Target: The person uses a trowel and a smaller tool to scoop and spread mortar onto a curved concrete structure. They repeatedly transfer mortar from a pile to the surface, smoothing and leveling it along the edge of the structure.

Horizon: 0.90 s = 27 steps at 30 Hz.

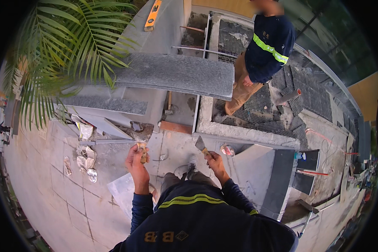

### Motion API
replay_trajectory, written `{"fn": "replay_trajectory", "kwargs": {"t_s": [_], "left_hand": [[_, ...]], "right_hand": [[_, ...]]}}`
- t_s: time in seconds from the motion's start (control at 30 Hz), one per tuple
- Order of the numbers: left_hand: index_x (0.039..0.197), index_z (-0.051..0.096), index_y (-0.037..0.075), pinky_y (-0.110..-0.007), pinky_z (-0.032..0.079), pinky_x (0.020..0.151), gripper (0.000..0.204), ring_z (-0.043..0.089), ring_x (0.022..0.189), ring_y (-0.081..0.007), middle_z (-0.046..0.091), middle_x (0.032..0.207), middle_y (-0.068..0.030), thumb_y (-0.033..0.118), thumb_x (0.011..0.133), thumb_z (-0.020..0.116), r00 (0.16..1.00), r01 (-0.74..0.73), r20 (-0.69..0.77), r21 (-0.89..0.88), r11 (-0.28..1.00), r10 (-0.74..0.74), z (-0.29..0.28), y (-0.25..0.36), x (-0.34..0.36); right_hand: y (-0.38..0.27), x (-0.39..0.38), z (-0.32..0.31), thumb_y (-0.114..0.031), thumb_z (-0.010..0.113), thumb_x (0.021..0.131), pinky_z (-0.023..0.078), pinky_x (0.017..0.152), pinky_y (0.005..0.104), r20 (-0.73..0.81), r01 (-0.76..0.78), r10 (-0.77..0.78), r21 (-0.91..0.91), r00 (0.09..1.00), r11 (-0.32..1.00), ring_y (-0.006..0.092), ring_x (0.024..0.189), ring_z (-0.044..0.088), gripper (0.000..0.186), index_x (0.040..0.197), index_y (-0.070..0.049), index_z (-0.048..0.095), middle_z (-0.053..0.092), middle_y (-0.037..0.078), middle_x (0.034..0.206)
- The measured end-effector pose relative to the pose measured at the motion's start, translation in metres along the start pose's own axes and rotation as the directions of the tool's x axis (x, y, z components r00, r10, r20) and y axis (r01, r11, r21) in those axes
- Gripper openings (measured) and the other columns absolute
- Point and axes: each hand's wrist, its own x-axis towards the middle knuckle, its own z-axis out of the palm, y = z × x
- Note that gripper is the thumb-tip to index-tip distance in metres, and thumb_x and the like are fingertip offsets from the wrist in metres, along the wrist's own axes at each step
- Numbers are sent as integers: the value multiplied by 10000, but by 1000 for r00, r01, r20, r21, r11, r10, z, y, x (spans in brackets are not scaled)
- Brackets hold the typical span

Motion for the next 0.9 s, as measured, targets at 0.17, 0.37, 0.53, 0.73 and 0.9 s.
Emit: {"fn": "replay_trajectory", "kwargs": {"t_s": [0.17,0.37,0.53,0.73,0.9], "left_hand": [[1189,681,-25,-275,472,638,276,614,721,-134,735,963,-117,144,974,645,998,29,49,-16,999,-28,29,-13,9],[1163,682,-22,-288,483,646,251,619,720,-143,730,957,-118,129,971,627,992,54,116,-9,999,-52,57,-11,31],[1216,693,-9,-266,477,670,278,619,760,-95,755,989,-77,163,1007,632,955,91,279,51,994,-102,81,-13,64],[1238,686,-4,-257,464,671,281,603,773,-78,757,997,-62,163,1019,629,812,120,544,199,973,-212,109,-10,106],[1305,647,-15,-235,449,674,316,572,767,-58,748,1043,-43,124,1021,634,676,24,702,281,960,-222,125,-11,139]], "right_hand": [[-10,22,-21,-299,683,962,466,566,293,-3,40,-41,-35,999,999,101,637,563,388,1232,-22,706,609,7,752],[-27,27,-18,-252,653,954,456,562,290,-81,30,-32,-19,996,999,102,616,552,317,1146,-8,719,602,9,719],[-29,37,-22,-320,657,985,463,545,284,-67,23,-25,-29,997,999,91,629,559,400,1237,-13,698,649,16,810],[-75,39,-1,-388,595,1028,400,512,278,-191,33,-8,128,981,991,87,561,494,392,994,-8,689,581,7,700],[-101,43,16,-372,608,1036,402,514,271,-212,46,-11,158,977,986,79,561,487,388,1065,6,691,609,13,771]]}}
